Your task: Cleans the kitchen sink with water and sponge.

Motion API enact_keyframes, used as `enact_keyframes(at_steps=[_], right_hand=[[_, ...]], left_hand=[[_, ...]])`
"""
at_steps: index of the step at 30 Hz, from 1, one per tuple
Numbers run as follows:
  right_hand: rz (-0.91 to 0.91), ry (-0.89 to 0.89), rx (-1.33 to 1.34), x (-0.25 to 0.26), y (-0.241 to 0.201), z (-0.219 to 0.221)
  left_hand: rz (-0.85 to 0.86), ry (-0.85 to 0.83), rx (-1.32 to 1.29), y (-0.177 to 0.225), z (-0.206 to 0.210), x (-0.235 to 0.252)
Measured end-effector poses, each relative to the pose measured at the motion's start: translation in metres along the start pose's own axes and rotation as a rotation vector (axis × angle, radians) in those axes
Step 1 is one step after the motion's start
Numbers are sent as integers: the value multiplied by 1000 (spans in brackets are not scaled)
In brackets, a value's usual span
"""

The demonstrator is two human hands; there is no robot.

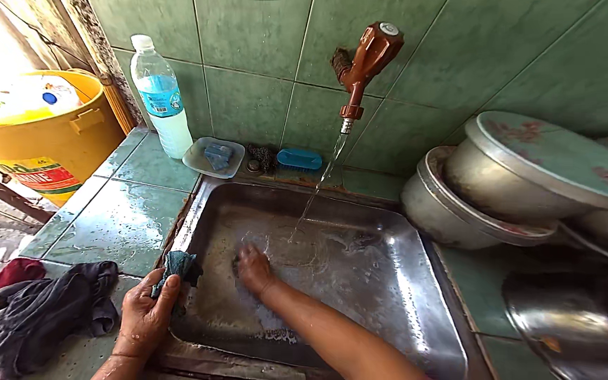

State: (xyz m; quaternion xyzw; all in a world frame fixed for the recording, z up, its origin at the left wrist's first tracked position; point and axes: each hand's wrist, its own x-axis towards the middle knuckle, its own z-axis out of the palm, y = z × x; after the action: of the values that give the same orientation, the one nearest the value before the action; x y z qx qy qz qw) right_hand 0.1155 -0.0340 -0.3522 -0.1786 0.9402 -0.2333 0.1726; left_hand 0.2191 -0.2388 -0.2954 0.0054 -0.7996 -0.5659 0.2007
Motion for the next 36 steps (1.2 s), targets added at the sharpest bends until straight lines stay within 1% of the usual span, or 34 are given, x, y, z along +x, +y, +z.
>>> enact_keyframes(at_steps=[1,3,4,5,6,7,9,10,11,12,14,16,19,21,23,26,29,31,33,35,36], right_hand=[[-127,-47,9,-12,-1,3],[-399,-126,-3,-37,12,4],[-486,-114,-27,-45,26,2],[-512,-74,-76,-48,44,-5],[-485,-21,-145,-46,64,-16],[-411,12,-223,-39,84,-33],[-146,-25,-337,-17,112,-72],[0,-26,-366,-5,118,-88],[131,-13,-379,8,118,-101],[224,5,-371,18,113,-109],[330,2,-292,30,89,-116],[364,-66,-197,38,69,-121],[286,-113,-48,55,73,-127],[194,-100,57,56,75,-138],[145,-37,151,50,73,-149],[161,65,256,40,73,-152],[219,157,226,37,81,-144],[292,136,167,31,74,-145],[309,109,126,26,69,-148],[309,129,156,22,68,-149],[325,155,228,20,68,-150]], left_hand=[[3,-2,-3,0,0,0],[3,0,9,1,0,1],[8,1,18,2,-1,0],[14,2,24,2,-2,0],[23,2,22,1,-1,0],[29,3,19,1,-1,1],[34,4,20,1,-1,1],[36,6,21,1,0,0],[42,8,28,0,0,1],[50,11,43,-1,0,2],[64,11,50,-2,0,2],[67,14,32,-2,1,2],[56,23,14,-4,2,1],[52,26,14,-4,2,1],[48,31,21,-3,2,0],[48,42,31,-2,3,0],[46,47,39,-2,4,0],[39,48,47,-2,4,0],[39,52,71,-2,4,0],[35,51,102,-1,4,0],[34,52,112,0,4,1]])
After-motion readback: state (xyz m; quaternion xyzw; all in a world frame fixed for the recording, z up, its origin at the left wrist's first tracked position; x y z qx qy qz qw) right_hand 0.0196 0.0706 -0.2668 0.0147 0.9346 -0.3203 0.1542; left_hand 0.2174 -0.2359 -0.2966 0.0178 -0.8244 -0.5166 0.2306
